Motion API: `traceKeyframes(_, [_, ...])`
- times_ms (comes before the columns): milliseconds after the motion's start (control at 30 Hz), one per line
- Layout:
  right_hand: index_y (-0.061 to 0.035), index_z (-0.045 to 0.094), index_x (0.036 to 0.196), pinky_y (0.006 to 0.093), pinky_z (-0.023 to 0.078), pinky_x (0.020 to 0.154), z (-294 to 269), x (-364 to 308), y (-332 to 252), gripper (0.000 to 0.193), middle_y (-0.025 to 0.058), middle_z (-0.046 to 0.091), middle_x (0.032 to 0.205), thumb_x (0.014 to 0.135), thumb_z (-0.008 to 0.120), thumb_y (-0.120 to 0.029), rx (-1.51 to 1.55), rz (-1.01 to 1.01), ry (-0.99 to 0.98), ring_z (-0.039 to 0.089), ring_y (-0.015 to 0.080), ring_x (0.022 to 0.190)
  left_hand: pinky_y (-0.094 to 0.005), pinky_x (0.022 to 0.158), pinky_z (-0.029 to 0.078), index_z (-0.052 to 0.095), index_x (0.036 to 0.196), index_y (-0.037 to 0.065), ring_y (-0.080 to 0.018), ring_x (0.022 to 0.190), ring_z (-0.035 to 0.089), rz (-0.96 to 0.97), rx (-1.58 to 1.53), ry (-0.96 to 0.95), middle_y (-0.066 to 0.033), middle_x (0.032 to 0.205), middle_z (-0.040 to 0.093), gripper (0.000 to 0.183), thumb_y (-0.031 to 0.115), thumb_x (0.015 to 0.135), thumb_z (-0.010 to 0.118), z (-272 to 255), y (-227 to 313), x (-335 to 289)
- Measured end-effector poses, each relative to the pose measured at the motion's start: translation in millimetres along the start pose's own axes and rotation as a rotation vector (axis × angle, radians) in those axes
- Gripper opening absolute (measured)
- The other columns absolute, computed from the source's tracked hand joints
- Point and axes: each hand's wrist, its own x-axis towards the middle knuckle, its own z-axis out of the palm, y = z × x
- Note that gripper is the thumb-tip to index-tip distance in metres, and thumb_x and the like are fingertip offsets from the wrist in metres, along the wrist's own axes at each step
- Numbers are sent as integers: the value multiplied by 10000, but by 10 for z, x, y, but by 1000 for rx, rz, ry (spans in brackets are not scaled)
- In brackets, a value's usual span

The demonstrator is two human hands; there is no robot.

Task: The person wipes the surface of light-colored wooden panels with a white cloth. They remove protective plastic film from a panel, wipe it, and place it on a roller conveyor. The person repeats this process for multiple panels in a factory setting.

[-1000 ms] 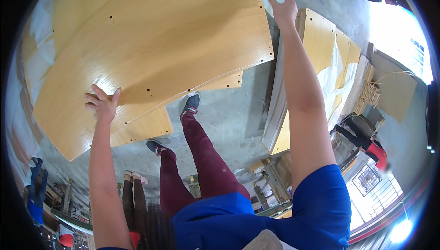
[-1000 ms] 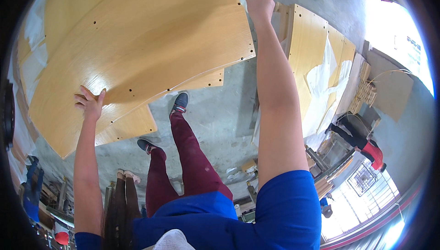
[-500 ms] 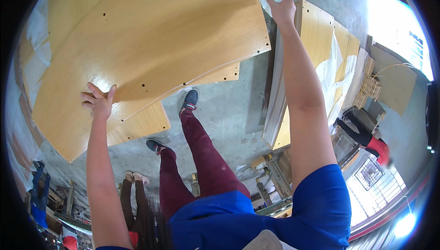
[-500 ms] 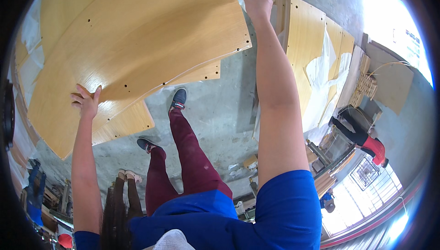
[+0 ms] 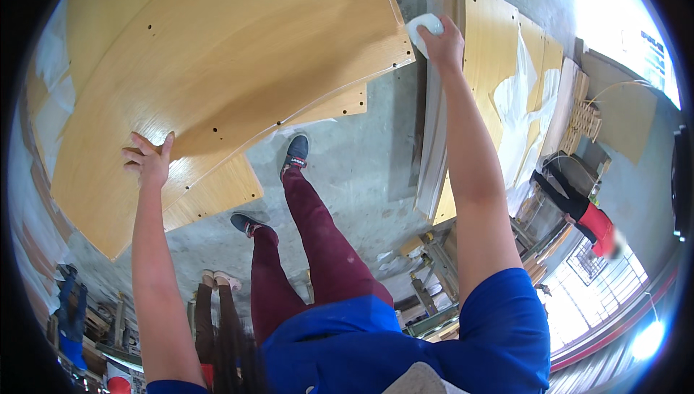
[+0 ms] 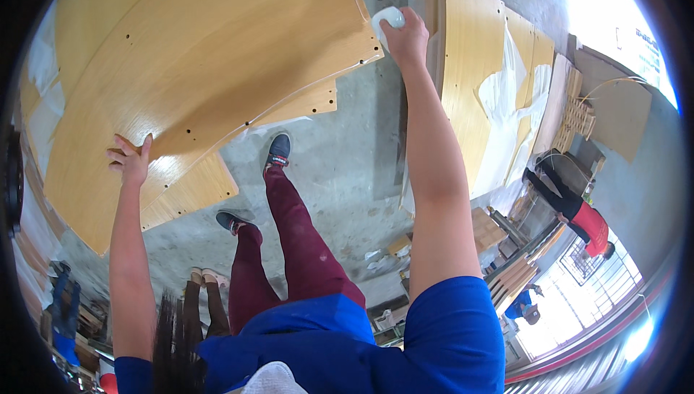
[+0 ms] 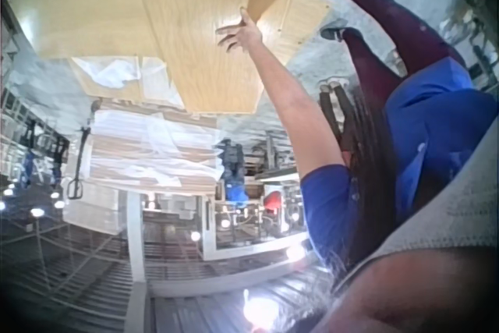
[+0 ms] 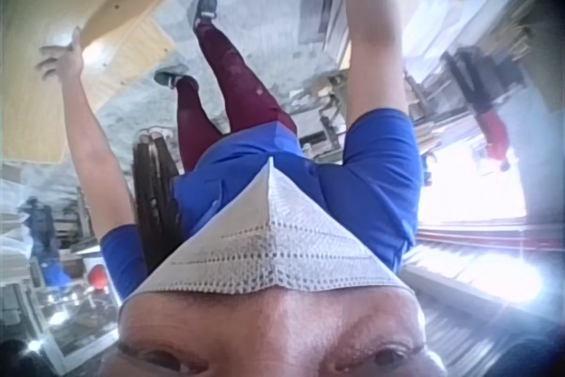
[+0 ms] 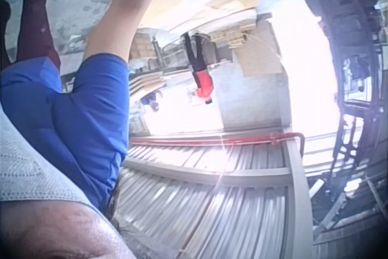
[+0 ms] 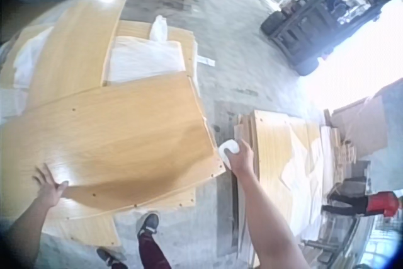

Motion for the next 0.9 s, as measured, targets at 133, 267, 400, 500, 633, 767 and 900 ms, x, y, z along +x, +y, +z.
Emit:
traceKeyframes(133, [-39,613,925,374,474,775,-55,-268,263,308,145,621,917,697,708,-225,8,15,6,604,305,864,-615,1031,244,-196,1428,164,-565,1315,-52,0,-51,13,-306,1449,-178,1100,857,714,274,-8,-33,-10])
traceKeyframes(267, [-40,614,915,365,476,778,-92,-420,462,291,144,619,931,700,709,-211,75,56,7,608,302,866,-625,1032,229,-195,1429,180,-561,1314,-80,8,-85,-13,-300,1445,-199,1095,857,713,283,-18,-5,-6])
traceKeyframes(400, [-41,614,917,367,477,778,-82,-473,445,281,143,616,933,705,710,-196,124,47,39,606,302,865,-618,1050,172,-193,1430,176,-571,1305,-98,11,-114,-10,-306,1441,-208,1110,857,708,304,-3,-17,2])
traceKeyframes(500, [-42,614,922,373,478,780,-66,-466,379,282,144,614,929,708,712,-197,62,37,25,605,306,869,-617,1061,123,-190,1431,175,-583,1296,-108,17,-139,3,-311,1438,-209,1118,854,706,323,19,-47,8])
traceKeyframes(633, [-46,615,934,380,478,780,8,-466,419,284,151,613,931,711,711,-193,47,36,47,601,314,867,-637,1038,184,-177,1435,169,-578,1302,-91,15,-102,14,-314,1443,-188,1109,854,711,310,25,-44,13])
traceKeyframes(767, [-52,620,973,377,480,777,24,-513,691,312,145,623,955,706,716,-183,-72,40,143,607,302,858,-644,1029,192,-147,1445,162,-588,1296,-95,44,-134,-3,-319,1444,-177,1124,846,705,351,-4,55,16])
traceKeyframes(900, [-38,540,1122,325,496,606,90,-614,482,387,87,611,946,781,659,-175,779,304,56,600,205,787,-718,959,205,-80,1460,159,-606,1281,-117,91,-187,109,-320,1447,-169,1123,799,708,456,162,-296,146])
